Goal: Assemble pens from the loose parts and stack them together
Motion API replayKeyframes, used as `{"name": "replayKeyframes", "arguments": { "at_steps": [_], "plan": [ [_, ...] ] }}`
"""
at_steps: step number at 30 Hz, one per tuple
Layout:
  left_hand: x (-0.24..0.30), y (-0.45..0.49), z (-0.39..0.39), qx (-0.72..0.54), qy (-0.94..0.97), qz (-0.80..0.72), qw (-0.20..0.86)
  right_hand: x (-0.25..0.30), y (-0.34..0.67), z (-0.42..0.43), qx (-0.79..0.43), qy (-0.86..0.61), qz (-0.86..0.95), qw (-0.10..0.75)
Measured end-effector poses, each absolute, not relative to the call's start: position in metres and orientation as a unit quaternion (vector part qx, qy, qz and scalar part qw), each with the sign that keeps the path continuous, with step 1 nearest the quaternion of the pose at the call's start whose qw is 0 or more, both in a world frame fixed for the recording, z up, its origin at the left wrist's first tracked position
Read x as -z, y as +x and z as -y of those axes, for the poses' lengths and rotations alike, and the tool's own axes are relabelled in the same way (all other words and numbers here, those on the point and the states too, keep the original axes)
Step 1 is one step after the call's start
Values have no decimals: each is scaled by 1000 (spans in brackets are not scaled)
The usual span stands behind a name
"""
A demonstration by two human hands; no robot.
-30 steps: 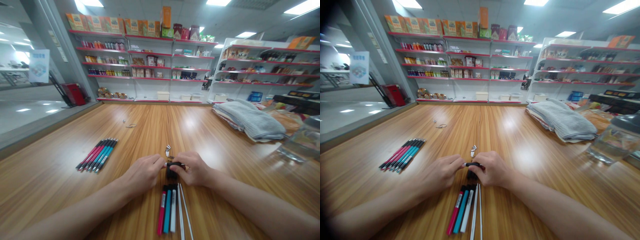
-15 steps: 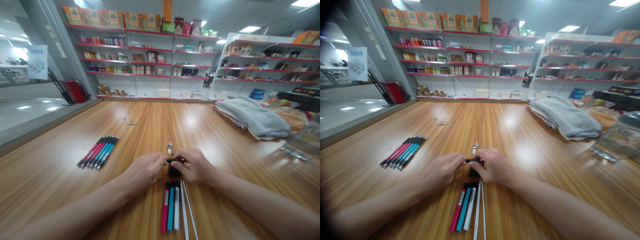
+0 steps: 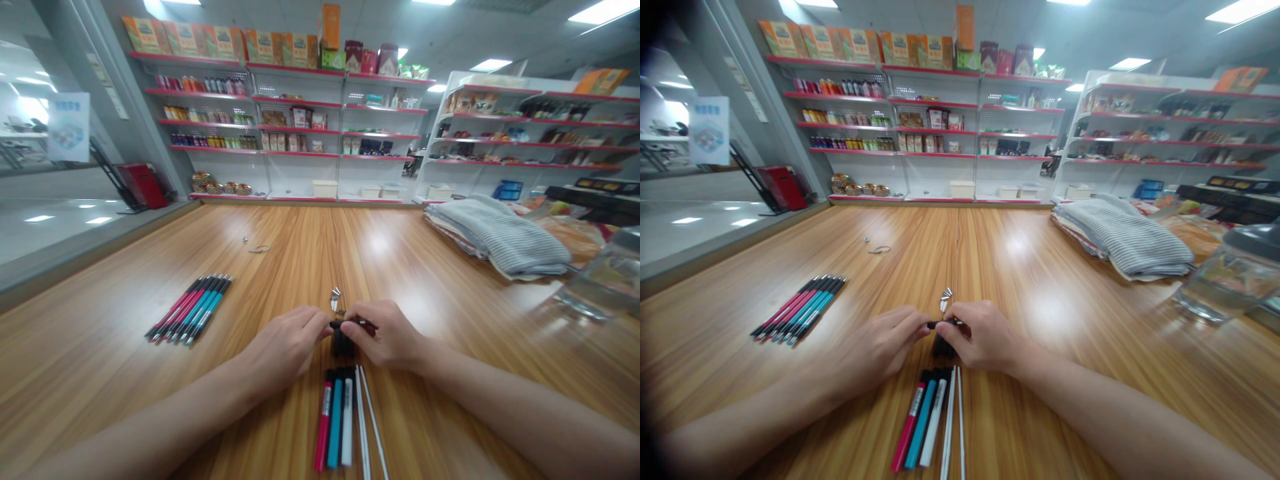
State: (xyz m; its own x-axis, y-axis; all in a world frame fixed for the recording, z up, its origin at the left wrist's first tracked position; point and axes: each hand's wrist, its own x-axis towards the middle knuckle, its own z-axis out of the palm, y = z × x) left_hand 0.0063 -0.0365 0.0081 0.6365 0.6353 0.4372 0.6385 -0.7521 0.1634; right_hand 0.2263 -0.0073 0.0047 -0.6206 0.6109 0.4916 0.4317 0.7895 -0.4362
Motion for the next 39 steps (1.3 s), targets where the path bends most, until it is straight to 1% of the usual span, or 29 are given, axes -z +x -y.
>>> {"name": "replayKeyframes", "arguments": {
  "at_steps": [4, 12, 15, 19, 30, 36, 39],
  "plan": [
    [-8, 7, 37, 254, -894, 369, -4, -4, 225, 5, -133, -304, 886, 325],
    [-4, 3, 32, 207, -903, 375, 22, -2, 232, 4, -92, -251, 893, 363],
    [0, -1, 29, 204, -895, 397, -4, -2, 234, 2, -95, -271, 889, 358],
    [-1, 0, 31, 227, -894, 383, -48, -2, 232, 1, -105, -277, 889, 350],
    [-8, 2, 33, 198, -896, 396, -34, -3, 235, 4, -119, -274, 886, 354],
    [-6, 5, 36, 255, -887, 378, -77, -1, 231, 3, -103, -261, 892, 353],
    [-5, 6, 36, 253, -888, 376, -80, 0, 230, 3, -85, -244, 896, 361]
  ]
}}
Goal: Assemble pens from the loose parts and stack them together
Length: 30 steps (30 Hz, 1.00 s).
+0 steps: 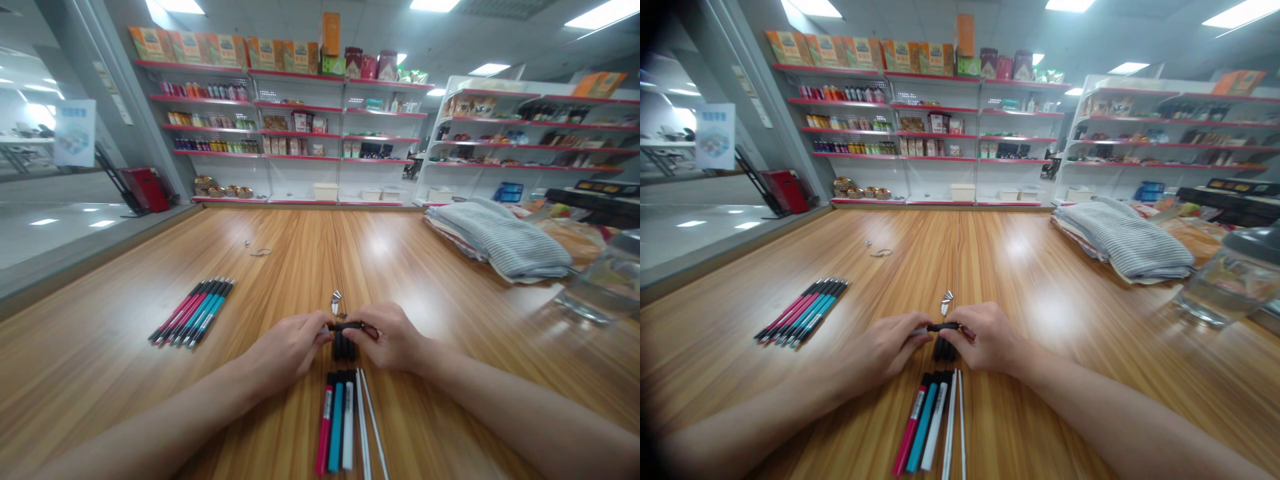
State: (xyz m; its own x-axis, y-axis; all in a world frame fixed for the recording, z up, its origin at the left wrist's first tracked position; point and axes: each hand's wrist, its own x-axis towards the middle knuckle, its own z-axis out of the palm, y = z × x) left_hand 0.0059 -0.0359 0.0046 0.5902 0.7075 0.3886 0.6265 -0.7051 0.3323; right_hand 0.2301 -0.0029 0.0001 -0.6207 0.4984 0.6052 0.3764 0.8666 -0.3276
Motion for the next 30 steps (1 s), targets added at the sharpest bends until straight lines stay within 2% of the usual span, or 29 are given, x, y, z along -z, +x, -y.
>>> {"name": "replayKeyframes", "arguments": {
  "at_steps": [10, 21, 23, 28, 30],
  "plan": [
    [-3, 5, 36, -275, 893, -355, 44, 4, 228, 2, -71, -222, 902, 363],
    [-8, 6, 34, -282, 856, -424, 89, 3, 229, -1, -79, -268, 885, 372],
    [-11, 7, 33, -300, 820, -455, 175, 3, 229, -2, -93, -273, 883, 371],
    [-26, 7, 32, -280, 621, -395, 617, 0, 232, -2, -172, -281, 871, 365],
    [-31, 3, 32, -271, 522, -334, 737, -2, 232, -3, -215, -279, 866, 356]
  ]
}}
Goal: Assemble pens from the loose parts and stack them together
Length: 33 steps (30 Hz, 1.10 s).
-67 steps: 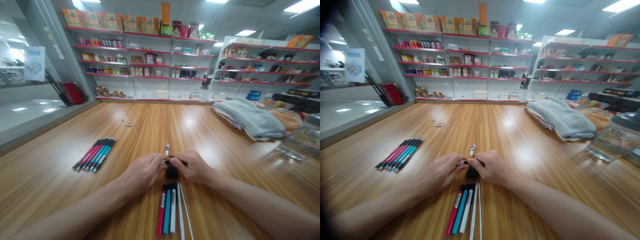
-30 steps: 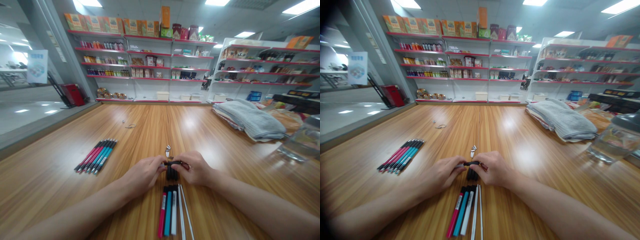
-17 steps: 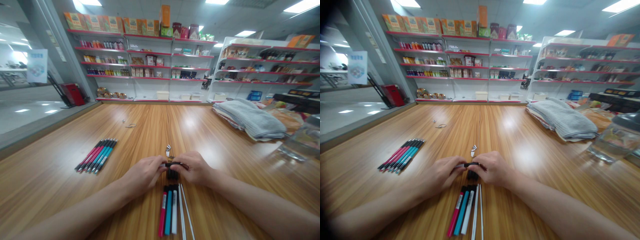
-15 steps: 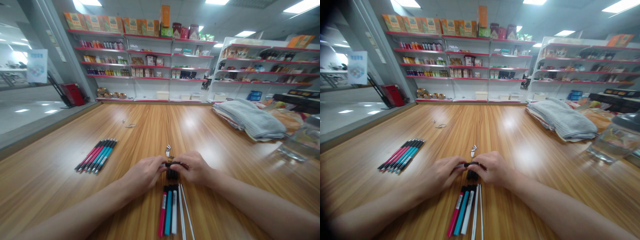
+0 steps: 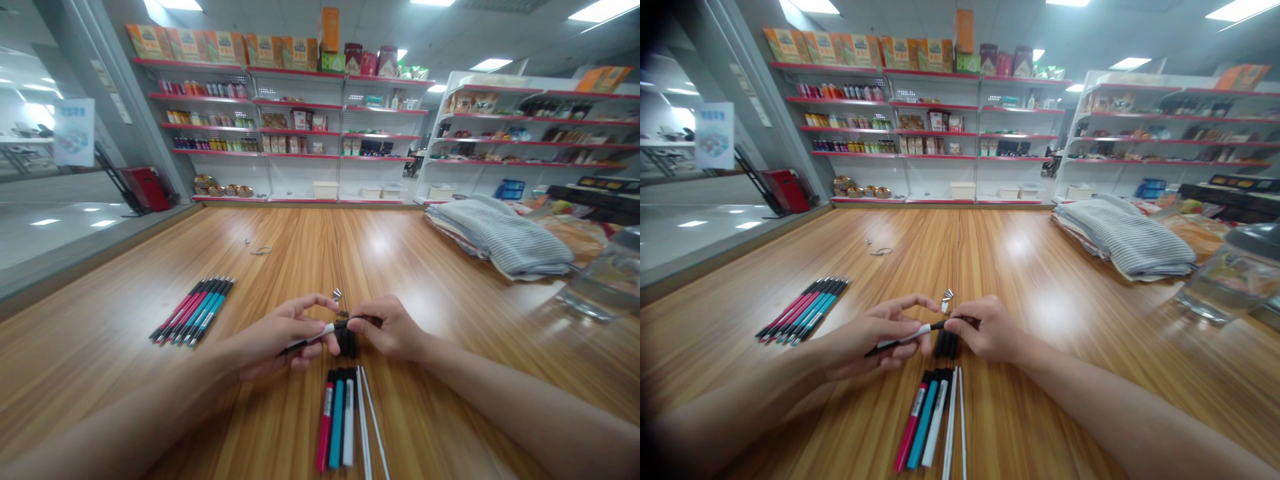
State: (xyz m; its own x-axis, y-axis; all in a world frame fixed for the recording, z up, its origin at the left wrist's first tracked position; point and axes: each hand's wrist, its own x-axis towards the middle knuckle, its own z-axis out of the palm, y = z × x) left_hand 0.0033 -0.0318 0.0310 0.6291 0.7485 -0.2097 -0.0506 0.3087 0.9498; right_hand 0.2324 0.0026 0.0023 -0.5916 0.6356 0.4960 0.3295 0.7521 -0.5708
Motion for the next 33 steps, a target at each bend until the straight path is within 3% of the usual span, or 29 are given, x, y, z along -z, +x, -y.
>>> {"name": "replayKeyframes", "arguments": {
  "at_steps": [3, 10, 24, 28, 33],
  "plan": [
    [-31, -1, 31, -258, 459, -279, 803, -5, 232, -2, -261, -260, 860, 353],
    [-25, 2, 33, -251, 443, -266, 818, -7, 231, 3, -273, -239, 867, 343],
    [-24, 3, 33, -205, 520, -310, 769, -2, 232, 1, -189, -234, 895, 329],
    [-23, 8, 36, -200, 657, -375, 623, 0, 231, 0, -140, -215, 919, 298],
    [-16, 9, 38, -254, 836, -393, 286, 3, 230, -2, -98, -242, 920, 292]
  ]
}}
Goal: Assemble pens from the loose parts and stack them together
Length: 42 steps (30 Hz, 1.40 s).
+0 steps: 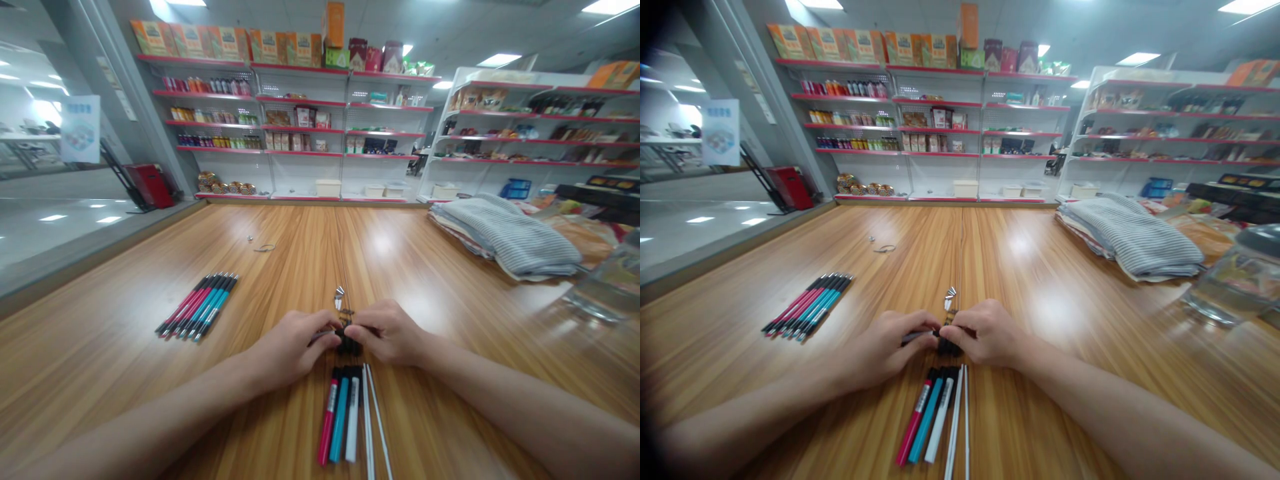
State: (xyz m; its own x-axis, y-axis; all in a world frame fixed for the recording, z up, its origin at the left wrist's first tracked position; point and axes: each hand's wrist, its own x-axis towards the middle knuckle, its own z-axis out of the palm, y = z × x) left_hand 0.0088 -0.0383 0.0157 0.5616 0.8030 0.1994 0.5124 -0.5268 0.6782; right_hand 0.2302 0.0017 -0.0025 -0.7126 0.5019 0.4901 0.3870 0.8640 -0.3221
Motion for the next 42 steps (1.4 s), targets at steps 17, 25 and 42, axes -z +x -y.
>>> {"name": "replayKeyframes", "arguments": {
  "at_steps": [17, 25, 42],
  "plan": [
    [-10, 4, 36, -202, 889, -410, -29, -5, 229, 4, -182, -284, 881, 330],
    [-13, 2, 29, -164, 867, -469, -31, 12, 242, -25, -317, -441, 730, 415],
    [-7, 2, 29, -171, 866, -469, -24, 20, 239, -30, -317, -433, 723, 435]
  ]
}}
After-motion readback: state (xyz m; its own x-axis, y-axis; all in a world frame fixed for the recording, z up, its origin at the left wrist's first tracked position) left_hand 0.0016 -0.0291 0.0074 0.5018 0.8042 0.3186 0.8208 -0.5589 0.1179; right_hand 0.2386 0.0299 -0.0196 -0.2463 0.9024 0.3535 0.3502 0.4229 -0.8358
